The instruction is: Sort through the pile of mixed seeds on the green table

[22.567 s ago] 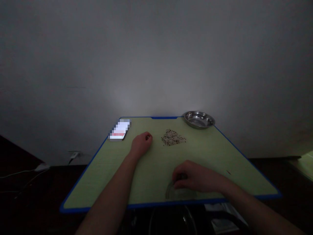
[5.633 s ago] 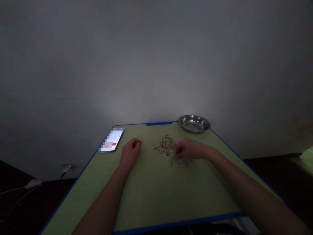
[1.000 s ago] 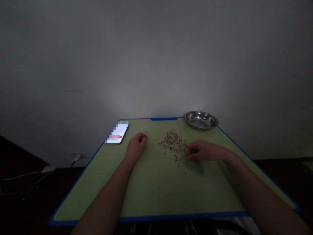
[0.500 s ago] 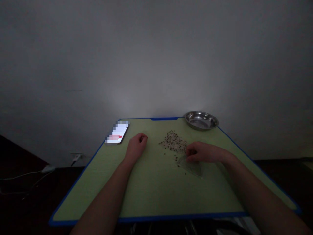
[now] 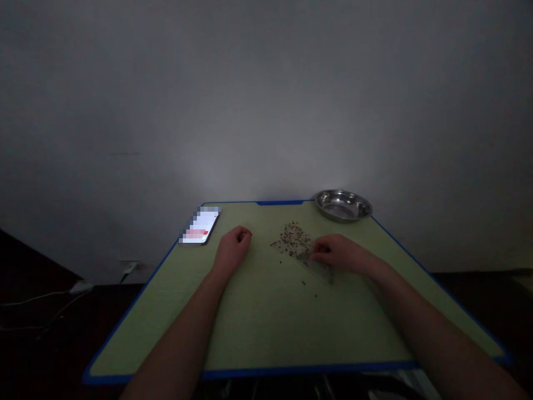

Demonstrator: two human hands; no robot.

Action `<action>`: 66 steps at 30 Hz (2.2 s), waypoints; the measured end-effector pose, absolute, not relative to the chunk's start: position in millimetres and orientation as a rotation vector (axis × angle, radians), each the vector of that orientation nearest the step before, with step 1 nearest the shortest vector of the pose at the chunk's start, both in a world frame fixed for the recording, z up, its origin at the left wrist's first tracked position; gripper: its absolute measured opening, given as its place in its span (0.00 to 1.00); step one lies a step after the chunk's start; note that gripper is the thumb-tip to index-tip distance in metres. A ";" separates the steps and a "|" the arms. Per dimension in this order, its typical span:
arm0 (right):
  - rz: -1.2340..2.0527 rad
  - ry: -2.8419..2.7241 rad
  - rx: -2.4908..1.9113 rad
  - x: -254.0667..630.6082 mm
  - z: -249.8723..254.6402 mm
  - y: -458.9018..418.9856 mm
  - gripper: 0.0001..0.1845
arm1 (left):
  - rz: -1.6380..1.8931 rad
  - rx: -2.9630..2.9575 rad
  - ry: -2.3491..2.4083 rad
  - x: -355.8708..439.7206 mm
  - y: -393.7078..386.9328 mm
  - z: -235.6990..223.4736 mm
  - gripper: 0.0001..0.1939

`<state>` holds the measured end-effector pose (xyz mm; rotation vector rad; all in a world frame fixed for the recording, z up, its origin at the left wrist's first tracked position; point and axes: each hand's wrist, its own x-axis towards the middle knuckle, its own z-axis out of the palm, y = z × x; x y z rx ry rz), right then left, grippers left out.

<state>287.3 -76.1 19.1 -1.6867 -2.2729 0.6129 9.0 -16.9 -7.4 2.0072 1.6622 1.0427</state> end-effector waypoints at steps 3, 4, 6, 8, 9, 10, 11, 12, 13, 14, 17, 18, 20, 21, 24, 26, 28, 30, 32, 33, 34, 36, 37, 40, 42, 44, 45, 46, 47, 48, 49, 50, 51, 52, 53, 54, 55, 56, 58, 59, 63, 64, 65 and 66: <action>0.565 -2.249 -1.716 295.2 20.8 -74.6 0.11 | 1.049 2.016 1.659 8.6 -17.5 -7.8 0.13; 0.568 -2.249 -1.703 296.4 21.9 -75.1 0.12 | 1.054 2.019 1.655 8.5 -17.6 -8.3 0.13; 0.622 -2.253 -1.644 295.9 24.2 -76.9 0.12 | 1.068 2.017 1.652 8.4 -17.7 -9.2 0.12; 0.723 -2.249 -1.563 292.3 26.1 -78.5 0.12 | 1.071 2.010 1.651 8.5 -17.4 -9.9 0.12; 0.765 -2.248 -1.531 289.4 26.8 -78.8 0.12 | 1.070 2.006 1.650 8.7 -17.2 -10.1 0.12; 0.789 -2.253 -1.510 286.0 27.6 -78.6 0.11 | 1.067 2.003 1.649 8.9 -16.9 -10.3 0.12; 0.793 -2.265 -1.501 282.2 28.5 -77.9 0.10 | 1.064 1.998 1.650 9.2 -16.7 -10.4 0.12; 0.780 -2.281 -1.502 277.9 29.6 -76.8 0.10 | 1.059 1.994 1.652 9.5 -16.6 -10.5 0.12; 0.752 -2.302 -1.509 273.2 31.1 -75.1 0.09 | 1.057 1.988 1.655 9.7 -16.5 -10.6 0.12; 0.716 -2.325 -1.513 268.2 33.1 -73.2 0.09 | 1.056 1.982 1.659 9.9 -16.5 -10.8 0.12; 0.594 -2.405 -1.487 252.3 41.3 -66.3 0.09 | 1.057 1.985 1.653 10.2 -16.8 -11.3 0.12; 0.551 -2.437 -1.471 246.8 44.5 -64.0 0.08 | 1.055 1.992 1.651 10.1 -17.0 -11.4 0.11; 0.465 -2.496 -1.446 235.6 50.6 -59.8 0.08 | 1.048 2.004 1.654 9.9 -17.3 -11.3 0.11; 0.424 -2.520 -1.438 229.9 53.1 -58.2 0.08 | 1.045 2.007 1.659 9.9 -17.3 -11.2 0.11; 0.253 -2.583 -1.431 213.3 57.6 -56.6 0.09 | 1.045 2.000 1.667 10.0 -16.5 -11.0 0.12; 0.096 -2.628 -1.413 203.8 57.7 -58.6 0.09 | 1.045 1.988 1.669 10.4 -15.6 -11.1 0.12; -0.065 -2.678 -1.364 196.9 55.6 -62.2 0.08 | 1.043 1.980 1.677 11.0 -14.9 -11.4 0.11; -0.182 -2.724 -1.285 193.3 51.7 -65.8 0.08 | 1.051 1.986 1.681 11.6 -14.6 -11.8 0.11; -0.246 -2.755 -1.199 193.2 46.9 -69.1 0.08 | 1.058 1.990 1.679 11.9 -14.6 -12.0 0.11; -0.257 -2.765 -1.161 194.2 44.5 -70.7 0.09 | 1.059 1.989 1.677 11.9 -14.7 -12.0 0.11; -0.258 -2.770 -1.134 195.8 42.3 -72.6 0.08 | 1.059 1.985 1.677 11.9 -14.6 -12.0 0.11; -0.252 -2.774 -1.106 200.4 39.1 -77.7 0.07 | 1.059 1.984 1.671 11.9 -14.4 -12.1 0.11; -0.248 -2.774 -1.105 203.2 38.2 -81.2 0.07 | 1.062 1.987 1.667 11.9 -14.2 -12.3 0.11; -0.227 -2.778 -1.135 213.2 37.7 -95.3 0.06 | 1.064 1.988 1.667 12.2 -13.5 -12.7 0.11; -0.213 -2.784 -1.159 220.4 38.0 -106.2 0.06 | 1.057 1.986 1.672 12.5 -13.5 -12.6 0.11; -0.186 -2.793 -1.174 227.6 37.9 -116.5 0.06 | 1.051 1.993 1.668 12.7 -14.1 -12.0 0.11; -0.167 -2.793 -1.176 230.9 37.7 -120.9 0.07 | 1.048 1.996 1.666 12.7 -14.4 -11.6 0.11; -0.144 -2.789 -1.178 233.8 37.5 -124.7 0.07 | 1.046 1.996 1.665 12.6 -14.8 -11.2 0.11; -0.119 -2.779 -1.184 236.5 37.5 -127.7 0.07 | 1.046 1.995 1.664 12.5 -15.1 -10.9 0.11; -0.088 -2.765 -1.194 238.8 37.8 -129.9 0.06 | 1.047 1.994 1.663 12.3 -15.2 -10.7 0.11; -0.054 -2.745 -1.213 240.8 38.5 -131.2 0.06 | 1.050 1.991 1.662 12.0 -15.2 -10.7 0.11; -0.017 -2.721 -1.244 242.6 39.7 -131.6 0.05 | 1.052 1.988 1.662 11.8 -15.1 -10.7 0.11; 0.028 -2.691 -1.283 244.5 41.0 -131.2 0.05 | 1.054 1.985 1.664 11.4 -14.8 -10.9 0.11; 0.080 -2.656 -1.329 246.7 42.5 -130.0 0.04 | 1.055 1.983 1.667 11.1 -14.5 -11.0 0.11; 0.142 -2.613 -1.376 249.2 43.7 -128.0 0.04 | 1.054 1.984 1.669 10.9 -14.2 -11.0 0.11; 0.213 -2.566 -1.420 252.2 44.5 -125.5 0.05 | 1.053 1.987 1.672 10.6 -13.9 -11.0 0.11; 0.291 -2.518 -1.457 255.8 44.5 -122.5 0.05 | 1.053 1.991 1.674 10.5 -13.8 -10.9 0.11; 0.370 -2.470 -1.487 259.8 43.8 -119.4 0.06 | 1.054 1.998 1.675 10.5 -13.7 -10.6 0.11; 0.512 -2.375 -1.532 268.7 40.2 -113.4 0.07 | 1.052 2.003 1.680 10.7 -13.9 -9.9 0.11; 0.570 -2.332 -1.550 273.3 37.9 -111.1 0.07 | 1.047 2.002 1.688 11.0 -14.2 -9.6 0.11; 0.718 -2.213 -1.580 290.0 32.5 -110.9 0.09 | 1.034 2.001 1.698 11.8 -15.0 -9.0 0.12; 0.734 -2.201 -1.581 293.9 32.8 -113.5 0.10 | 1.037 2.001 1.693 11.9 -14.9 -9.1 0.12; 0.751 -2.194 -1.581 297.9 33.5 -116.8 0.10 | 1.039 1.999 1.687 11.9 -14.6 -9.4 0.12; 0.777 -2.193 -1.579 301.9 34.3 -120.7 0.10 | 1.039 1.995 1.686 11.9 -14.3 -9.7 0.12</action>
